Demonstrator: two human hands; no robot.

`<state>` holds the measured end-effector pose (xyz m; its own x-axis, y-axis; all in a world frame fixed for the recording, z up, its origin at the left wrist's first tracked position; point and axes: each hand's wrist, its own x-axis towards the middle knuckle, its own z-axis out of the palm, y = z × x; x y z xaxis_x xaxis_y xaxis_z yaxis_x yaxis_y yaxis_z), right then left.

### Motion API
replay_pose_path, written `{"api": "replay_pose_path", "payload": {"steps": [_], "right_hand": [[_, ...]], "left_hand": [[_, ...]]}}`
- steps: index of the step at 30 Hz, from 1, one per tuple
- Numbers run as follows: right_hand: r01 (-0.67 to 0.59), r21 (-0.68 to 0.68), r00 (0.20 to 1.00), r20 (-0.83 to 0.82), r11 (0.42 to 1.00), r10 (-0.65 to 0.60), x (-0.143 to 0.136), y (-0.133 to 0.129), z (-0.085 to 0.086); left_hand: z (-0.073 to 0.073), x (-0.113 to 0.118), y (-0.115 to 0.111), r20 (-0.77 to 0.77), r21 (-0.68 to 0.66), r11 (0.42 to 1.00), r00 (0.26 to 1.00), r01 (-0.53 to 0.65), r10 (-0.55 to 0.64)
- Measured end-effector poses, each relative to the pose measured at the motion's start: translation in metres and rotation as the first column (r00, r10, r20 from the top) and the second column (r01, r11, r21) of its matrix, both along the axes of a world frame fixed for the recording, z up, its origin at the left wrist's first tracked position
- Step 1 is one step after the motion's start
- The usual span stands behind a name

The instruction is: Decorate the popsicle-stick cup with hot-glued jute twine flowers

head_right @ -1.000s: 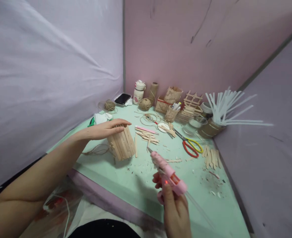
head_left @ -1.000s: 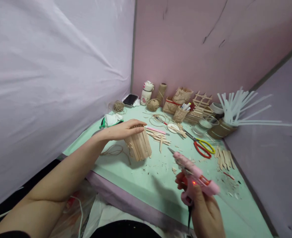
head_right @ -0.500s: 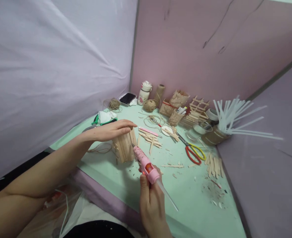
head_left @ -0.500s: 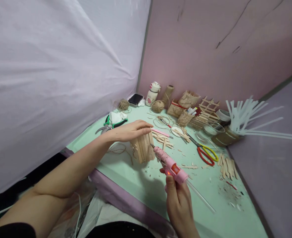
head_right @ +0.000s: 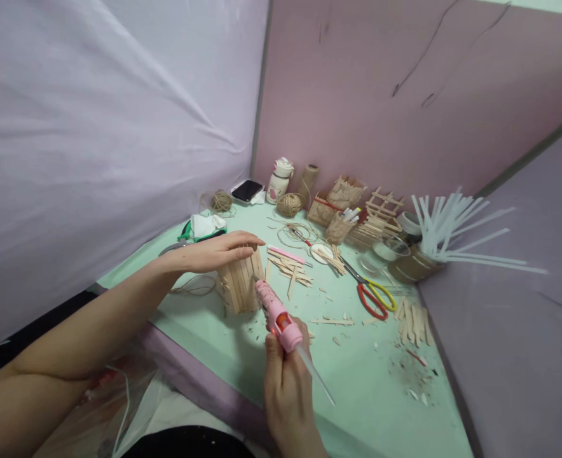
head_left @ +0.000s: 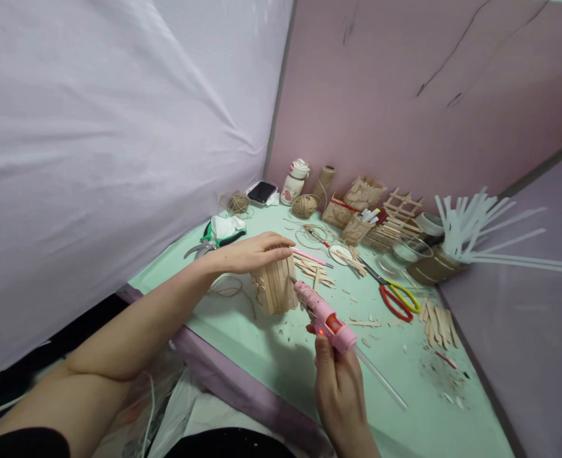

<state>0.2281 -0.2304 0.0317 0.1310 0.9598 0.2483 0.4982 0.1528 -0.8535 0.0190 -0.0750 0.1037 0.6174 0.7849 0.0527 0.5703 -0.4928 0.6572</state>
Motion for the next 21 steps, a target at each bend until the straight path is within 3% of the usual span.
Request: {"api": "replay_pose_path", "payload": {"steps": [21], "right_hand": [[-0.003,0.058,0.998,0.056,0.998,0.0,-0.0016,0.0035,0.0]], "left_hand": [[0.0002,0.0001,0.0003,-0.02,0.01,1.0,1.0,0.002,-0.002]]}}
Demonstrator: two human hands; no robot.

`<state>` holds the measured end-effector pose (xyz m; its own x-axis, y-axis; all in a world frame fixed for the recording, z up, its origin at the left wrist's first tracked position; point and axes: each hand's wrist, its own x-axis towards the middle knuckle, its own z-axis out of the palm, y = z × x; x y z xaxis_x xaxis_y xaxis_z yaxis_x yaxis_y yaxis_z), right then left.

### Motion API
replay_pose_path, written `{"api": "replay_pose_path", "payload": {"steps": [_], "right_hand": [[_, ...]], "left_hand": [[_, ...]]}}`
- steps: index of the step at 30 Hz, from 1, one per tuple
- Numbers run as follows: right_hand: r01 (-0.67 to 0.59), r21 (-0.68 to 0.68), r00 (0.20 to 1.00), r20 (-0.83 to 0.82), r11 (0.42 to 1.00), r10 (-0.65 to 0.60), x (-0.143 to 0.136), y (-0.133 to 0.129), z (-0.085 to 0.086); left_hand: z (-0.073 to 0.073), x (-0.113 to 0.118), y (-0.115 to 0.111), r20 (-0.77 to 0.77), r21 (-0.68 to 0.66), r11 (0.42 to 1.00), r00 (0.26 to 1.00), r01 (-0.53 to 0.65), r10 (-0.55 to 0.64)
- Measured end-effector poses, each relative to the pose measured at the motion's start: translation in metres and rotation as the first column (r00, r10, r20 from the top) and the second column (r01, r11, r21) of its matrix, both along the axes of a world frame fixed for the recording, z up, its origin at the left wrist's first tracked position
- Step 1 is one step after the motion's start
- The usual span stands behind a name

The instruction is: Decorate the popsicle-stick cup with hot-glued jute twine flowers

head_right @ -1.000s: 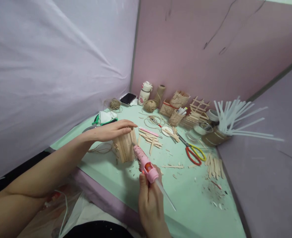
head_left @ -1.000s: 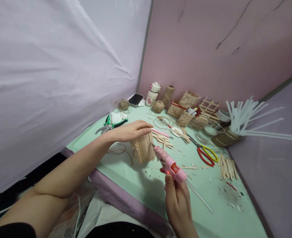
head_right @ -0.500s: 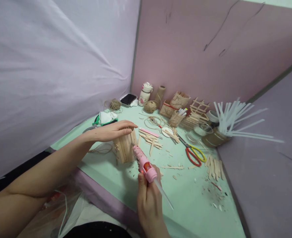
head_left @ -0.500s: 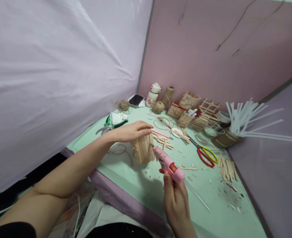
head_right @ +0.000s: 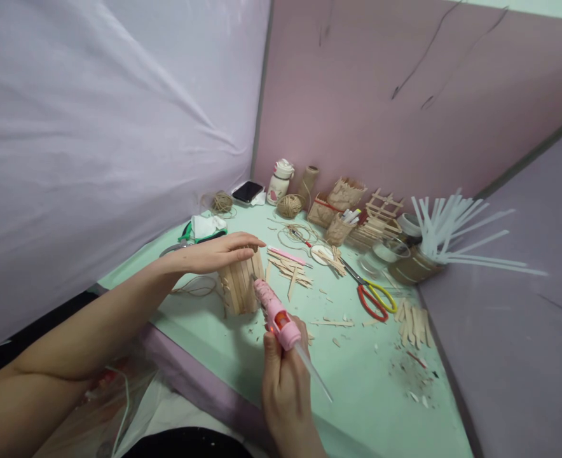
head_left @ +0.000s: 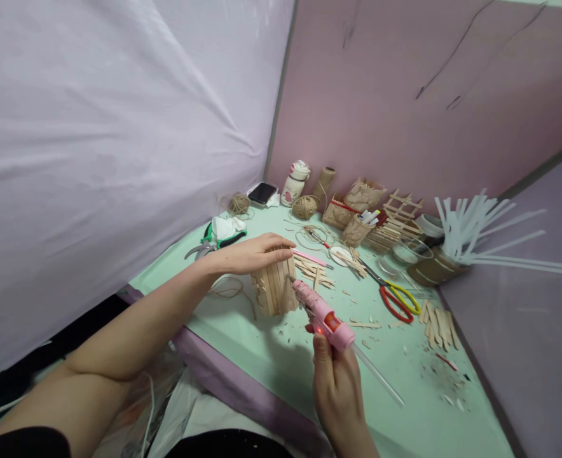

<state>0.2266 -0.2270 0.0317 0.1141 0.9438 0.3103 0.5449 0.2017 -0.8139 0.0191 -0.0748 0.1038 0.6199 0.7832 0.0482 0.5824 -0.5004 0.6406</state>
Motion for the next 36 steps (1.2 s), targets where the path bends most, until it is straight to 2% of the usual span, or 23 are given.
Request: {"api": "replay_pose_path", "payload": {"steps": [12,21,36], "right_hand": [[0.004,0.06,1.0,0.022,0.998,-0.005,-0.0002,0.0022,-0.0007],[0.016,0.036,1.0,0.02,0.999,-0.016,0.0001,0.0025,-0.0012],[0.014,0.082,0.999,0.043,0.997,-0.018,0.0014,0.0035,-0.0038]], "left_hand": [[-0.0002,0.0004,-0.001,0.004,0.001,1.0,1.0,0.0,0.0],[-0.0002,0.0007,-0.0008,0.003,-0.002,1.0,1.0,0.001,-0.001],[-0.0011,-0.0005,-0.0012,0.009,-0.001,1.0,1.0,0.003,-0.003]]}}
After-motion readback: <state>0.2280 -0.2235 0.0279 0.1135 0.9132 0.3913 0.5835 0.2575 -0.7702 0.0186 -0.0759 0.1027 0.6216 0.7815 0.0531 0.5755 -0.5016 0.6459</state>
